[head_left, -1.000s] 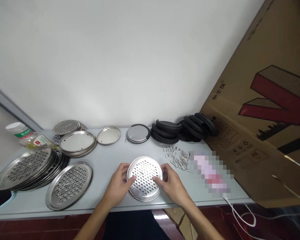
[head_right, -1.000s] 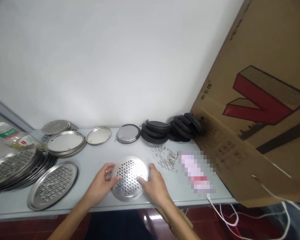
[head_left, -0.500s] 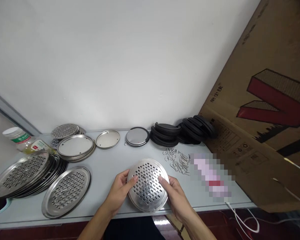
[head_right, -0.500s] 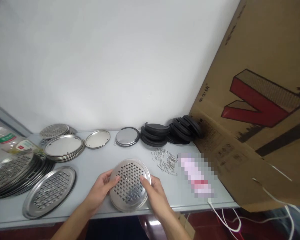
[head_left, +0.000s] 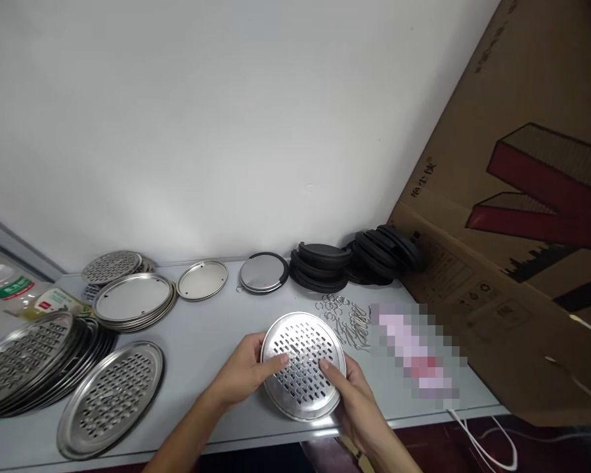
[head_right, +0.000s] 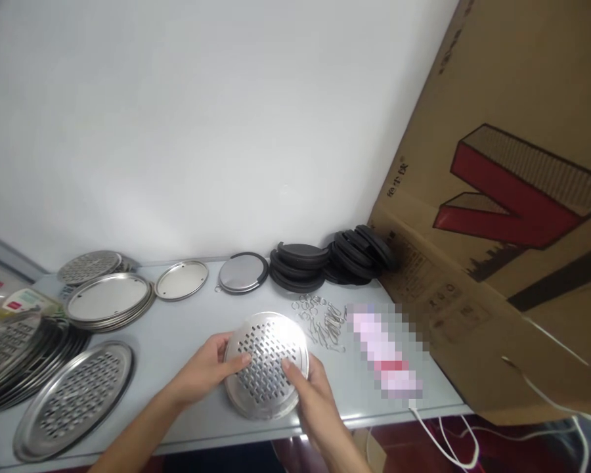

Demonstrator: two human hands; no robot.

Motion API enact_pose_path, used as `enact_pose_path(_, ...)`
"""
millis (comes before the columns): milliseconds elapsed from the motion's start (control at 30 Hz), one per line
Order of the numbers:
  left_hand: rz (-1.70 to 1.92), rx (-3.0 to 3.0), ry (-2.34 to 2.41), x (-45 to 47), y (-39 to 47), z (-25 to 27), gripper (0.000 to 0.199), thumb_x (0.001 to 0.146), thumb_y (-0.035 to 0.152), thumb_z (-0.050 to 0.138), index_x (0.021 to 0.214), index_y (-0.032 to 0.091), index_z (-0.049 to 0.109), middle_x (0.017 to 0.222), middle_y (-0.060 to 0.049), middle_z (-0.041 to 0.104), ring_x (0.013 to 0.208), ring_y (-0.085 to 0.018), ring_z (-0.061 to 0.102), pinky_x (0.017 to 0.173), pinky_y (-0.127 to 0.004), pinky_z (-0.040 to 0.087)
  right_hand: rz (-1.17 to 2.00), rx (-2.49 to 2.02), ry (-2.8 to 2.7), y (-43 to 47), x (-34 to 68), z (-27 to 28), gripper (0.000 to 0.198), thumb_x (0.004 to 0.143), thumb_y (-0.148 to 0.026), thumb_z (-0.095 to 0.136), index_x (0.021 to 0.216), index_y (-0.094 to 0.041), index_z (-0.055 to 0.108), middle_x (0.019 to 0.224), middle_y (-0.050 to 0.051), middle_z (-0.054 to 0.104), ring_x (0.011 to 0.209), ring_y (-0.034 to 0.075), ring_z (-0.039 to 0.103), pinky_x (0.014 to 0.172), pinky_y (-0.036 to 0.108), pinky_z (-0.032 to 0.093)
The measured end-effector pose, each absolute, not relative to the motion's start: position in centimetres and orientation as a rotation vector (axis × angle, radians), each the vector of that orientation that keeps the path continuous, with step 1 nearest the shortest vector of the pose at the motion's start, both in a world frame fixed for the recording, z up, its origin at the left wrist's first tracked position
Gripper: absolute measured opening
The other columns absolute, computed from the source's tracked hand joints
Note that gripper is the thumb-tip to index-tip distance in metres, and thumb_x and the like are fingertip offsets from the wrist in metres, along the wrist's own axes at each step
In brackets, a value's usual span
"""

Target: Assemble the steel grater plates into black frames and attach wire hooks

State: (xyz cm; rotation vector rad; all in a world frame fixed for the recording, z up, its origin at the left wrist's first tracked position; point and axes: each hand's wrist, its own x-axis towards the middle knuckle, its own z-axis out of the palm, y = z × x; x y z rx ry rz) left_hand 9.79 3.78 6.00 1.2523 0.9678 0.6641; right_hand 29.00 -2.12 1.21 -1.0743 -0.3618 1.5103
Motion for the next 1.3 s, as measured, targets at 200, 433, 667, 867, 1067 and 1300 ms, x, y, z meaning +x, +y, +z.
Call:
enact_pose_path(200,0.797,2.153,1.418,12.8,11.2,10.3,0.041,0.093,0.040,0.055,0.130,0.021,0.055,0.129,-0.010,0.063,0.107,-0.022,0.064,0.087,-0.036,0.055,1.562,-0.961,-0.200,-1.7,29.4,0.6,0.070,0.066,-0.040,0.088,0.127,-0.018,0.061,0.106,0.012,0.076,0.103,0.031,0.069,0.092,0.044,0.052)
enact_pose_path(433,0.605,2.555,1.267,20.9,17.7,11.8,0.044,0.087,0.029,0.065,0.129,0.022,0.058,0.130,-0.009,0.062,0.109,-0.026,0.064,0.093,-0.039,0.051,1.542,-0.933,-0.177,-1.7,29.2,-0.5,0.069,0.070,-0.038,0.085,0.131,-0.020,0.058,0.119,0.011,0.072,0.115,0.031,0.063,0.099,0.046,0.047)
enact_pose_path(667,0.540,2.703,1.335,22.8,19.7,11.6,0.022,0.090,0.023,0.063,0.111,0.021,0.069,0.110,-0.009,0.069,0.095,-0.028,0.069,0.082,-0.040,0.053,1.556,-0.924,-0.161,-1.3,29.5,-0.9,0.067,0.071,-0.038,0.085,0.130,-0.023,0.059,0.126,0.009,0.069,0.120,0.029,0.060,0.104,0.044,0.043)
enact_pose_path(867,0.701,2.796,1.164,17.1,15.2,15.1,0.026,0.097,0.025,0.054,0.122,0.028,0.060,0.120,-0.002,0.063,0.098,-0.018,0.065,0.080,-0.032,0.053,1.552,-0.974,-0.182,-1.4,29.5,-1.3,0.069,0.072,-0.038,0.084,0.134,-0.024,0.056,0.129,0.009,0.067,0.129,0.029,0.054,0.108,0.046,0.040)
enact_pose_path(1067,0.821,2.722,1.200,5.3,6.2,12.8,0.026,0.097,0.020,0.047,0.115,0.028,0.064,0.114,-0.005,0.064,0.101,-0.019,0.064,0.082,-0.030,0.055,1.473,-0.970,-0.140,-1.5,29.5,0.1,0.069,0.070,-0.040,0.084,0.130,-0.018,0.059,0.111,0.010,0.075,0.111,0.032,0.067,0.095,0.045,0.053)
enact_pose_path(1300,0.407,2.619,1.407,-0.9,-1.4,8.0,0.035,0.090,0.014,0.049,0.109,0.035,0.069,0.115,0.000,0.069,0.095,-0.019,0.069,0.082,-0.030,0.056,1.332,-1.187,-0.190,-1.8,32.0,1.3,0.077,0.070,-0.039,0.084,0.138,-0.023,0.052,0.111,0.007,0.076,0.106,0.032,0.069,0.091,0.045,0.057)
